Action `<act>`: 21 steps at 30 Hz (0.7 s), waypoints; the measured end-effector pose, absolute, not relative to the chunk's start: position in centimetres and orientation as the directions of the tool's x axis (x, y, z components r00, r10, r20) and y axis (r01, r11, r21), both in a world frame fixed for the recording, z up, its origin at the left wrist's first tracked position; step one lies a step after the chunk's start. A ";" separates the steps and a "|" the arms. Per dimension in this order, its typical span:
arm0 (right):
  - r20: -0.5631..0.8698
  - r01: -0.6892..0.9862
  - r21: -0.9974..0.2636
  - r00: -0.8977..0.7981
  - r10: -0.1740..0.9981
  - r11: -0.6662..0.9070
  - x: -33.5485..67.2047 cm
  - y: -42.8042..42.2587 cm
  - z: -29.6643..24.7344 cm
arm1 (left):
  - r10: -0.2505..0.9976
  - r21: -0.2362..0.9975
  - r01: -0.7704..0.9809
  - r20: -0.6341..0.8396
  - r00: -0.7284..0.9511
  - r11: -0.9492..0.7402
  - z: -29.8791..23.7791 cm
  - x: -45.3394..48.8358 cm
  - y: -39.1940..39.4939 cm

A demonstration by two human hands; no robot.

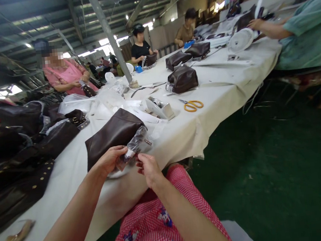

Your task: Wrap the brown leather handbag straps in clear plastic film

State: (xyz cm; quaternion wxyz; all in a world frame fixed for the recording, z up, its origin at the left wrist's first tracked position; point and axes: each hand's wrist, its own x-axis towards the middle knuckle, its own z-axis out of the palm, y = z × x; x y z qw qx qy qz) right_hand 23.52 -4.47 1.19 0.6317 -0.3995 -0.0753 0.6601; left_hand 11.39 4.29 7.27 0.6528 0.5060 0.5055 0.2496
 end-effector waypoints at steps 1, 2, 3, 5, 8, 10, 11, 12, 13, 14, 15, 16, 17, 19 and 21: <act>-0.441 -0.787 -0.586 0.109 0.891 -0.193 23.5 -4.4 1.1 | 0.837 0.913 0.189 -0.407 0.367 0.361 7.1 11.4 4.2; -0.446 -0.804 -0.562 0.096 0.890 -0.195 23.5 -4.3 1.0 | 0.836 0.914 0.192 -0.406 0.369 0.359 7.0 11.4 4.2; -0.450 -0.824 -0.530 0.075 0.890 -0.199 23.4 -4.3 0.9 | 0.836 0.914 0.195 -0.404 0.371 0.356 6.9 11.4 4.2; -0.456 -0.871 -0.444 0.017 0.890 -0.211 23.4 -4.2 0.6 | 0.835 0.915 0.202 -0.402 0.375 0.350 6.7 11.3 4.2; -0.422 -0.917 -0.324 -0.082 0.903 -0.235 23.2 -4.0 0.1 | 0.830 0.915 0.214 -0.400 0.389 0.341 6.4 11.3 4.1; -0.379 -0.930 -0.257 -0.152 0.913 -0.262 23.0 -3.8 -0.2 | 0.825 0.916 0.221 -0.399 0.401 0.335 6.2 11.2 4.1; -0.361 -0.934 -0.229 -0.182 0.915 -0.276 23.0 -3.7 -0.4 | 0.823 0.916 0.224 -0.397 0.405 0.332 6.1 11.2 4.0; -0.346 -0.935 -0.209 -0.204 0.916 -0.287 22.9 -3.6 -0.6 | 0.823 0.917 0.226 -0.395 0.409 0.328 6.1 11.1 3.9; -0.335 -0.932 -0.198 -0.226 0.915 -0.303 22.9 -3.6 -0.8 | 0.823 0.918 0.228 -0.393 0.410 0.325 6.0 11.0 3.8; -0.321 -0.926 -0.195 -0.252 0.913 -0.324 22.9 -3.7 -1.1 | 0.824 0.918 0.232 -0.391 0.409 0.321 5.9 11.0 3.7; -0.302 -0.917 -0.196 -0.281 0.911 -0.348 23.0 -3.7 -1.2 | 0.827 0.919 0.236 -0.388 0.407 0.315 5.9 10.9 3.6; -0.279 -0.907 -0.199 -0.311 0.909 -0.371 23.1 -3.8 -1.4 | 0.830 0.920 0.239 -0.384 0.404 0.309 5.8 10.9 3.5; -0.253 -0.897 -0.208 -0.337 0.907 -0.391 23.2 -3.8 -1.5 | 0.835 0.922 0.242 -0.379 0.400 0.302 5.8 10.8 3.4; -0.215 -0.875 -0.264 -0.356 0.909 -0.405 23.3 -3.8 -1.6 | 0.842 0.925 0.246 -0.367 0.396 0.288 5.7 10.8 3.3; -0.205 -0.833 -0.375 -0.354 0.912 -0.407 23.5 -3.6 -1.6 | 0.841 0.928 0.261 -0.356 0.407 0.266 5.5 10.8 3.2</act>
